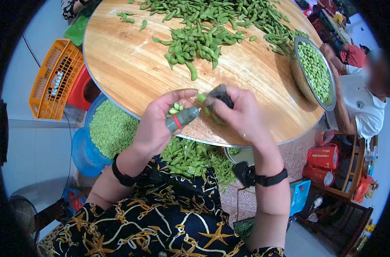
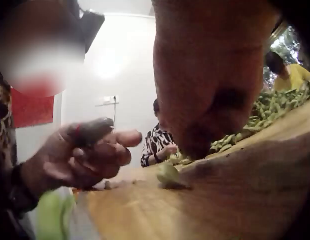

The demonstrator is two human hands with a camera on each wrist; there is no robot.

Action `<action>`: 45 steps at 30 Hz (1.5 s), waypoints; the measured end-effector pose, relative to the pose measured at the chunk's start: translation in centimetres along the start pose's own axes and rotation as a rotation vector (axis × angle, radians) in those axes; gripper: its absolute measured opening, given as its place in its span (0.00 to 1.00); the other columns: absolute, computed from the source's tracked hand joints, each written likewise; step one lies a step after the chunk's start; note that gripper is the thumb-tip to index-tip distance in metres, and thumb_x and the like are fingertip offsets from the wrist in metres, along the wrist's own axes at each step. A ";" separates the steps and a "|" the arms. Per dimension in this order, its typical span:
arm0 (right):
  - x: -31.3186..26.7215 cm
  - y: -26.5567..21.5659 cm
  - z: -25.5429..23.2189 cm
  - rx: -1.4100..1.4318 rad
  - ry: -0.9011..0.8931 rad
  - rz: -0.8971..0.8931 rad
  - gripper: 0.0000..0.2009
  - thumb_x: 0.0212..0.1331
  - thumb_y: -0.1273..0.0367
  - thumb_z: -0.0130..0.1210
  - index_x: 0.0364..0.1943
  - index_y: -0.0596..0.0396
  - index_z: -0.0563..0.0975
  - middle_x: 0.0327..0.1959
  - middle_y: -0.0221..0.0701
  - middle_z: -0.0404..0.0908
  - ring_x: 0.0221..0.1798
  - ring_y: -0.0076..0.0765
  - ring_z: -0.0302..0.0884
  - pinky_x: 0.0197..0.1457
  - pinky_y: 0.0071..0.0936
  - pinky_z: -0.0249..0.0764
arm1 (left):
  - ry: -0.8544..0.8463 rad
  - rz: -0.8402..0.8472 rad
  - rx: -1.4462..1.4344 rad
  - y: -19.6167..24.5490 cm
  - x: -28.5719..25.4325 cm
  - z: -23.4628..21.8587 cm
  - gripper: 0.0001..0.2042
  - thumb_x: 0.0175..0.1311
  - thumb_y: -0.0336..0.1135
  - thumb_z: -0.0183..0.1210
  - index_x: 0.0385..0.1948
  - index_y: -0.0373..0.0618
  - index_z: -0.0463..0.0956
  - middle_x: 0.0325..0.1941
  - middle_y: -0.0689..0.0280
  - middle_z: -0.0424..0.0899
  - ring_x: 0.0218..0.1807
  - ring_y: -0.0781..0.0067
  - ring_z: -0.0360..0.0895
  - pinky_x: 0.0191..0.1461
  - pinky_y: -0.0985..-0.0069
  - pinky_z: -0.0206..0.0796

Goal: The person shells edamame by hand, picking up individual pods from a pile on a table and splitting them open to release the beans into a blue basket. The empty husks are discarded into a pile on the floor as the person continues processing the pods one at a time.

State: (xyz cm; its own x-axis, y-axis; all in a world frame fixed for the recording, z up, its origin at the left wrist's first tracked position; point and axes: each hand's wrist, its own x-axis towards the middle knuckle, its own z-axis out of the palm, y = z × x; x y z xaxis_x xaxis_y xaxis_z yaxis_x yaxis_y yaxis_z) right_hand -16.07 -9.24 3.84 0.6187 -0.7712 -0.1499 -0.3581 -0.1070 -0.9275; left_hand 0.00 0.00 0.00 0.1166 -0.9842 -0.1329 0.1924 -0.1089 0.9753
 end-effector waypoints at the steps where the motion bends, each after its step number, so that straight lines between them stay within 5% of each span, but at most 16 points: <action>1: -0.7 -0.3 0.5 0.162 -0.020 0.054 0.07 0.56 0.68 0.55 0.30 0.57 0.76 0.18 0.20 0.72 0.20 0.11 0.63 0.22 0.12 0.58 | -0.047 -0.012 -0.168 -0.1 0.1 0.3 0.17 0.55 0.27 0.60 0.47 0.40 0.72 0.37 0.71 0.77 0.32 0.89 0.71 0.26 0.93 0.59; 3: -1.6 0.2 1.5 0.287 -0.035 0.023 0.07 0.58 0.67 0.54 0.31 0.57 0.76 0.17 0.18 0.69 0.19 0.11 0.59 0.21 0.12 0.54 | -0.101 -0.011 -0.308 -0.1 0.0 0.3 0.14 0.55 0.26 0.59 0.44 0.39 0.73 0.35 0.72 0.77 0.32 0.90 0.71 0.26 0.94 0.58; 5: -2.5 -0.2 1.8 0.441 0.005 0.111 0.08 0.59 0.66 0.53 0.32 0.57 0.75 0.16 0.17 0.67 0.18 0.11 0.56 0.19 0.12 0.50 | -0.037 0.063 -0.365 -0.5 -0.3 0.8 0.06 0.56 0.23 0.57 0.35 0.37 0.74 0.35 0.68 0.77 0.36 0.84 0.72 0.41 0.84 0.66; 12: -4.9 0.4 2.9 0.639 -0.138 0.121 0.13 0.67 0.62 0.39 0.33 0.57 0.70 0.19 0.21 0.65 0.20 0.13 0.56 0.23 0.14 0.53 | 0.031 0.024 -0.501 -0.4 -0.7 1.5 0.03 0.56 0.23 0.56 0.31 0.38 0.73 0.34 0.69 0.77 0.37 0.84 0.72 0.41 0.83 0.67; 14: -4.9 0.6 3.1 0.660 -0.128 0.117 0.12 0.67 0.63 0.39 0.33 0.57 0.70 0.19 0.21 0.65 0.20 0.13 0.56 0.22 0.13 0.53 | 0.107 0.142 -0.223 -1.1 -0.5 1.7 0.04 0.57 0.24 0.56 0.33 0.42 0.72 0.35 0.69 0.77 0.34 0.86 0.72 0.32 0.88 0.64; 18: -4.7 0.7 3.3 0.679 -0.101 0.141 0.10 0.66 0.67 0.40 0.33 0.57 0.70 0.18 0.21 0.64 0.18 0.13 0.55 0.21 0.13 0.52 | 0.138 0.184 0.069 -0.5 -0.8 1.7 0.04 0.57 0.25 0.56 0.32 0.41 0.71 0.36 0.68 0.76 0.34 0.84 0.72 0.34 0.87 0.64; 21: -5.0 1.1 3.2 0.869 -0.173 0.210 0.08 0.66 0.69 0.41 0.34 0.58 0.70 0.18 0.22 0.64 0.17 0.13 0.53 0.19 0.13 0.51 | -0.049 0.049 -0.069 -0.6 -0.9 0.7 0.04 0.57 0.27 0.57 0.31 0.41 0.71 0.35 0.69 0.75 0.34 0.84 0.70 0.35 0.87 0.63; 23: -5.2 1.3 3.4 1.026 -0.242 0.275 0.08 0.65 0.69 0.41 0.36 0.58 0.70 0.17 0.22 0.64 0.16 0.14 0.53 0.18 0.13 0.50 | -0.370 -0.017 -0.359 -0.9 -0.4 -0.4 0.05 0.57 0.29 0.57 0.31 0.42 0.71 0.33 0.72 0.75 0.35 0.86 0.69 0.35 0.87 0.62; 25: -5.4 1.5 3.8 1.268 -0.316 0.291 0.07 0.65 0.68 0.42 0.38 0.58 0.69 0.17 0.22 0.64 0.15 0.14 0.51 0.16 0.14 0.48 | -0.416 -0.052 -0.450 -1.3 -0.1 -0.9 0.04 0.57 0.28 0.57 0.31 0.42 0.71 0.32 0.72 0.74 0.36 0.87 0.69 0.35 0.87 0.62; 27: -5.4 1.7 3.8 1.171 -0.259 0.289 0.07 0.64 0.69 0.43 0.37 0.58 0.70 0.17 0.22 0.65 0.16 0.14 0.54 0.17 0.13 0.50 | -0.463 -0.085 -0.543 -1.4 -0.1 -0.8 0.04 0.57 0.28 0.57 0.31 0.42 0.71 0.32 0.73 0.74 0.36 0.87 0.68 0.35 0.87 0.62; 29: -5.3 1.8 3.9 1.071 -0.204 0.288 0.07 0.64 0.70 0.43 0.37 0.57 0.71 0.17 0.22 0.66 0.16 0.14 0.56 0.19 0.13 0.53 | -0.240 0.116 0.049 -1.0 -0.3 0.1 0.05 0.56 0.26 0.57 0.32 0.41 0.71 0.31 0.72 0.74 0.35 0.86 0.69 0.35 0.87 0.64; 31: -5.3 1.7 4.2 0.333 0.087 0.087 0.06 0.62 0.71 0.45 0.34 0.58 0.73 0.19 0.22 0.70 0.19 0.13 0.61 0.22 0.12 0.58 | -0.178 0.097 0.074 -0.6 -0.5 0.8 0.06 0.55 0.25 0.58 0.32 0.40 0.71 0.31 0.72 0.74 0.34 0.86 0.70 0.35 0.86 0.66; 36: -4.9 2.0 4.0 0.302 0.108 0.128 0.06 0.61 0.71 0.47 0.32 0.57 0.74 0.19 0.20 0.72 0.20 0.11 0.62 0.23 0.11 0.58 | -0.121 0.075 0.151 -0.1 -0.4 0.8 0.07 0.54 0.23 0.59 0.34 0.38 0.72 0.30 0.73 0.74 0.33 0.85 0.72 0.35 0.83 0.71; 41: -4.8 2.1 3.9 0.690 0.056 0.216 0.06 0.61 0.68 0.49 0.34 0.55 0.74 0.18 0.20 0.71 0.16 0.09 0.57 0.18 0.09 0.51 | -0.163 0.071 0.037 0.1 -0.5 0.8 0.08 0.55 0.22 0.57 0.36 0.37 0.72 0.33 0.69 0.76 0.35 0.84 0.74 0.36 0.84 0.72; 45: -4.8 1.3 4.3 0.559 0.116 0.235 0.05 0.61 0.70 0.49 0.34 0.57 0.74 0.17 0.21 0.70 0.16 0.10 0.56 0.18 0.10 0.51 | -0.145 -0.039 -0.229 0.0 0.0 0.7 0.06 0.57 0.23 0.54 0.36 0.36 0.73 0.35 0.65 0.78 0.34 0.82 0.75 0.36 0.85 0.72</action>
State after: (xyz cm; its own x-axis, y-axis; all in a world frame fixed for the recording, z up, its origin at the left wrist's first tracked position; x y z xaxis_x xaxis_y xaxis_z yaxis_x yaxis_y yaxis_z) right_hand -16.51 -3.00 1.89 0.4761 -0.8012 -0.3626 -0.0356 0.3944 -0.9183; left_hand -0.65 -0.08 0.15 -0.0327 -0.9913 -0.1273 0.4109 -0.1295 0.9024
